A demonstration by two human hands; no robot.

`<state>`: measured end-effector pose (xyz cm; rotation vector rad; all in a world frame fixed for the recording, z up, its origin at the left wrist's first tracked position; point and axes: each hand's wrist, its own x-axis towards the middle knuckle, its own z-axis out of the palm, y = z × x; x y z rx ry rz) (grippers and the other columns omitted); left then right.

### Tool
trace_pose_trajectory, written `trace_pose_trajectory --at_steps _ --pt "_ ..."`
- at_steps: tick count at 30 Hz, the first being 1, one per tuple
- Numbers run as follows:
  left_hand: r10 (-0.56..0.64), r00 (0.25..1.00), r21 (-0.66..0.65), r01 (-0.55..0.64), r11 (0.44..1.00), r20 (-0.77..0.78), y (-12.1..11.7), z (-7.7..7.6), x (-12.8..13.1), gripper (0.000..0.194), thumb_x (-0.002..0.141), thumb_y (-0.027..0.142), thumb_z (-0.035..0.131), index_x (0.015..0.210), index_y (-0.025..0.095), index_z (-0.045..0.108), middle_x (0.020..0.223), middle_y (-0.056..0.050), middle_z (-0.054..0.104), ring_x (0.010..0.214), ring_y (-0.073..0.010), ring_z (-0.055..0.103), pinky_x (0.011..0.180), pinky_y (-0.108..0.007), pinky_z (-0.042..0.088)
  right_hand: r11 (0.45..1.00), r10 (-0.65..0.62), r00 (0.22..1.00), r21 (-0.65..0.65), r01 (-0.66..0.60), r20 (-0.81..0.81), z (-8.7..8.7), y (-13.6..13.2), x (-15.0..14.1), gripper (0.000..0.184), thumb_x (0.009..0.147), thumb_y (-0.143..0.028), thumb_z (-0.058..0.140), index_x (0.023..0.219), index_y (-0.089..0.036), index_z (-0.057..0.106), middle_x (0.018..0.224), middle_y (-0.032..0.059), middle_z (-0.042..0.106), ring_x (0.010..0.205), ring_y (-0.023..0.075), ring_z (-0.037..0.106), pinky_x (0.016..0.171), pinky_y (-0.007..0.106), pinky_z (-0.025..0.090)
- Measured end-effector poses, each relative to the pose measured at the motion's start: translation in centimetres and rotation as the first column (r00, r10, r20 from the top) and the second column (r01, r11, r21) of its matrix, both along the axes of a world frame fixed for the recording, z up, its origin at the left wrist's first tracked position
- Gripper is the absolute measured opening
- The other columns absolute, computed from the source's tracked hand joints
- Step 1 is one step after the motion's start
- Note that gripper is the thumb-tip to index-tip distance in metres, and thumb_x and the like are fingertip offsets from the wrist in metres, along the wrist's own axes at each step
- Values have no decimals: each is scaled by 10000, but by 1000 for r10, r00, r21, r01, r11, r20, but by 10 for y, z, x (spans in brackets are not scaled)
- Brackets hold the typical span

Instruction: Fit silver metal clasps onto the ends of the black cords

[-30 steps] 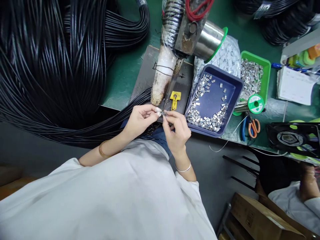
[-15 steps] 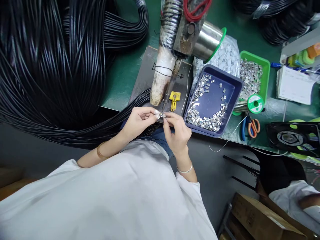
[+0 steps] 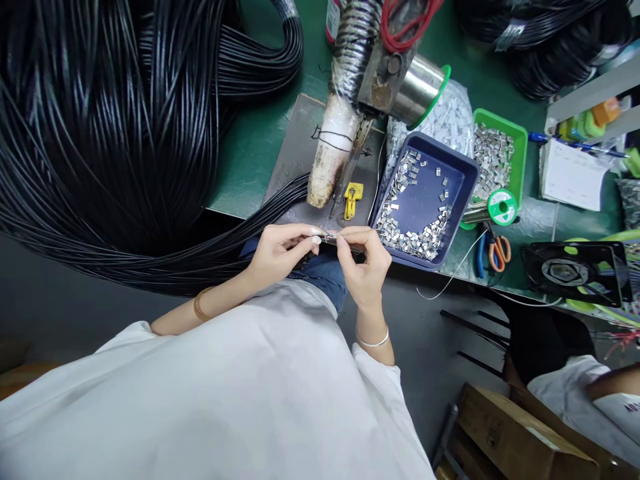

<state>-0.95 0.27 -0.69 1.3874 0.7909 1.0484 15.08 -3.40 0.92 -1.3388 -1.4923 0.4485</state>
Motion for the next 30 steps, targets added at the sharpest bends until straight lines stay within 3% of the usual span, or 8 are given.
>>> trace_pose_trajectory --at_steps 3,5,10,12,16,22,26,30 --pt "-244 947 -319 302 898 208 5 3 -4 345 869 453 636 840 111 671 567 -4 596 402 -35 327 401 -198 232 998 -33 998 63 29 58 -5 -5 3 41 890 -198 607 869 -202 572 854 -6 689 802 123 718 681 246 572" --pt "-262 930 -394 349 850 258 7 5 -5 381 840 487 665 849 107 676 533 8 574 377 -23 262 380 -204 168 993 -105 981 77 94 164 -6 -9 6 26 909 -222 587 930 -208 595 797 -20 685 648 88 680 590 209 531" --pt "-194 964 -278 239 930 181 4 5 -2 264 872 357 639 871 105 717 515 19 552 437 -50 422 443 -185 327 994 -77 831 102 25 551 1 -10 4 83 877 -252 649 940 -198 644 559 -74 555 445 36 476 509 184 398" --pt "-134 986 -168 149 975 97 1 2 0 210 875 276 618 897 107 740 598 -9 633 507 -68 519 507 -186 411 999 -32 850 27 21 526 3 -8 0 63 892 -247 622 889 -184 630 561 -75 531 452 27 449 501 179 366" --pt "38 999 29 -38 999 -9 -3 -5 5 169 819 212 664 903 127 783 873 -75 769 729 -132 682 689 -221 533 981 -29 970 -182 75 241 2 -5 -4 167 913 -332 584 843 -180 597 593 -76 498 459 26 412 452 166 333" --pt "170 985 -127 -166 978 28 2 -4 12 132 760 224 708 813 124 776 700 -30 725 560 -80 580 514 -171 440 967 -236 972 91 237 -22 -3 -5 1 173 965 -304 478 1115 -225 514 625 -73 562 433 58 520 423 182 401" --pt "150 986 -185 -136 973 66 9 -2 13 114 739 226 712 760 122 754 623 1 659 532 -58 519 521 -167 413 969 -212 969 153 192 128 -7 -5 2 142 926 -195 552 1062 -227 574 919 0 735 718 107 720 629 238 576" --pt "89 990 -195 -66 979 114 15 -3 14 124 747 239 706 757 123 747 723 -29 703 647 -94 599 638 -201 483 981 -138 951 170 93 276 -13 -1 -1 77 854 -160 647 912 -209 632 999 27 735 902 139 714 652 241 572"
